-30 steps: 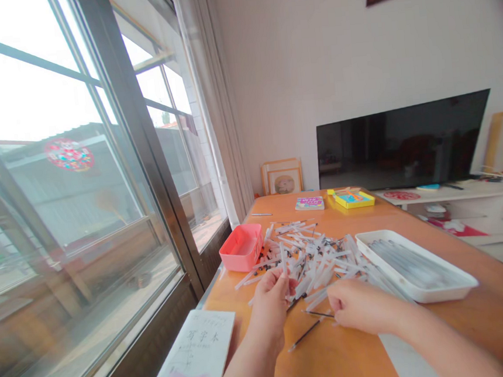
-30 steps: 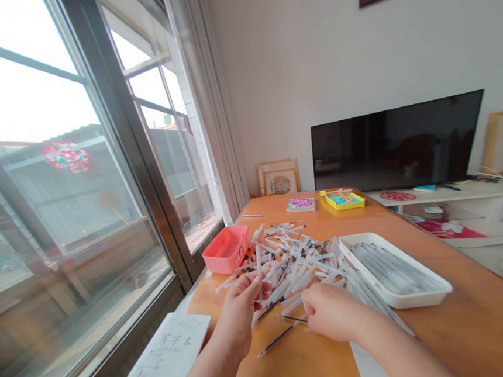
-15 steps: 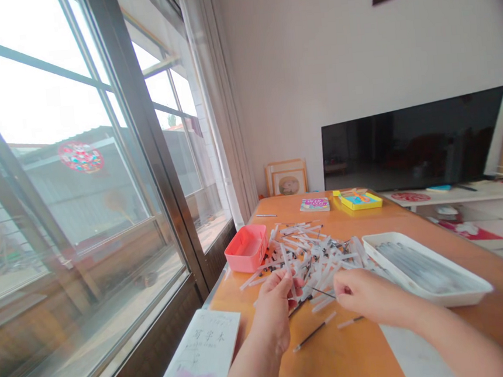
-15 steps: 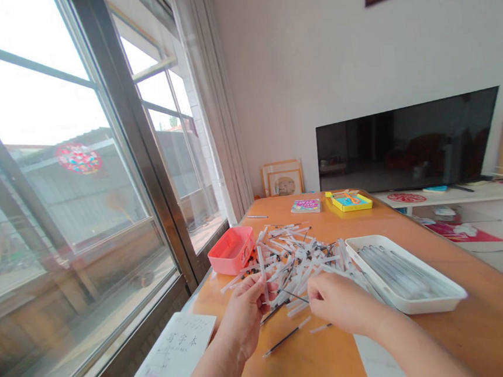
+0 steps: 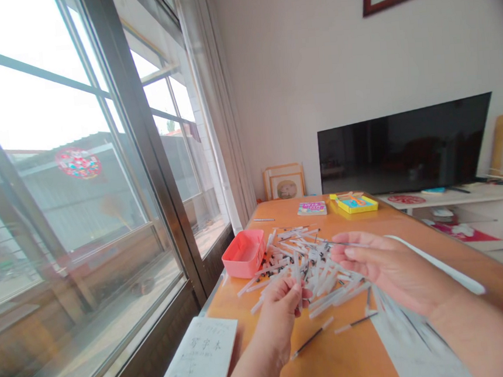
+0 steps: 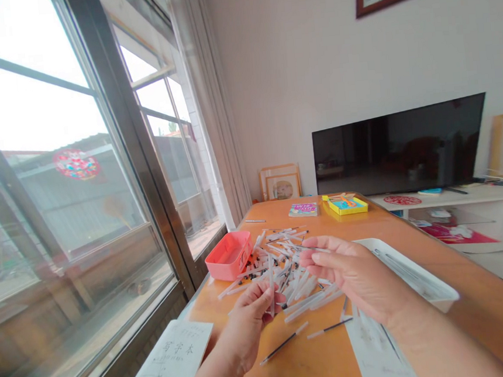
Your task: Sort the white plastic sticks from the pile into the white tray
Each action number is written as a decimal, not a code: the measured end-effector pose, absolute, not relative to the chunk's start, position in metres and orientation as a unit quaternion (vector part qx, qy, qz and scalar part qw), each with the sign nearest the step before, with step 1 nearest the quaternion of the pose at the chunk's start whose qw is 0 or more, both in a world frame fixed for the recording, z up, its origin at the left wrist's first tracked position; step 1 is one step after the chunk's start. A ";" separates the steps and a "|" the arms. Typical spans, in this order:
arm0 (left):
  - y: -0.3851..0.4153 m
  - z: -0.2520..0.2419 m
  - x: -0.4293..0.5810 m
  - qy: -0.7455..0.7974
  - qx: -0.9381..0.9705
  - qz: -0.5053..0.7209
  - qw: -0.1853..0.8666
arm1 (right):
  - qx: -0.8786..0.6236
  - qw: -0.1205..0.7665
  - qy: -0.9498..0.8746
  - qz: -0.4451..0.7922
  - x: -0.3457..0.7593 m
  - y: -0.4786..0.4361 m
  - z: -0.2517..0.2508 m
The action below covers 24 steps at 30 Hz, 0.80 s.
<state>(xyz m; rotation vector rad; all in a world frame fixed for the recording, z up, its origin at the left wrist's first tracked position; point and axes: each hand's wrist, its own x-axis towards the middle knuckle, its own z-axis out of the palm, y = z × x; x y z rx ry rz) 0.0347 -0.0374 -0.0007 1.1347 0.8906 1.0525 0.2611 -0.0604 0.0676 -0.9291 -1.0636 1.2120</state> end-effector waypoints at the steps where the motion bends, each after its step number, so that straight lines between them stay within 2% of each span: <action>1: -0.038 0.000 0.035 0.387 0.503 0.456 0.624 | -0.404 0.602 -0.461 0.511 0.261 -0.061 0.069; 9: -0.044 0.001 0.038 0.374 0.582 0.440 0.572 | -0.437 0.663 -0.453 0.405 0.262 -0.061 0.077; 17: -0.042 -0.005 0.039 0.362 0.627 0.412 0.553 | -0.486 0.652 -0.479 0.331 0.260 -0.056 0.070; 24: -0.042 -0.011 0.037 0.366 0.648 0.398 0.537 | -0.512 0.635 -0.486 0.312 0.256 -0.053 0.068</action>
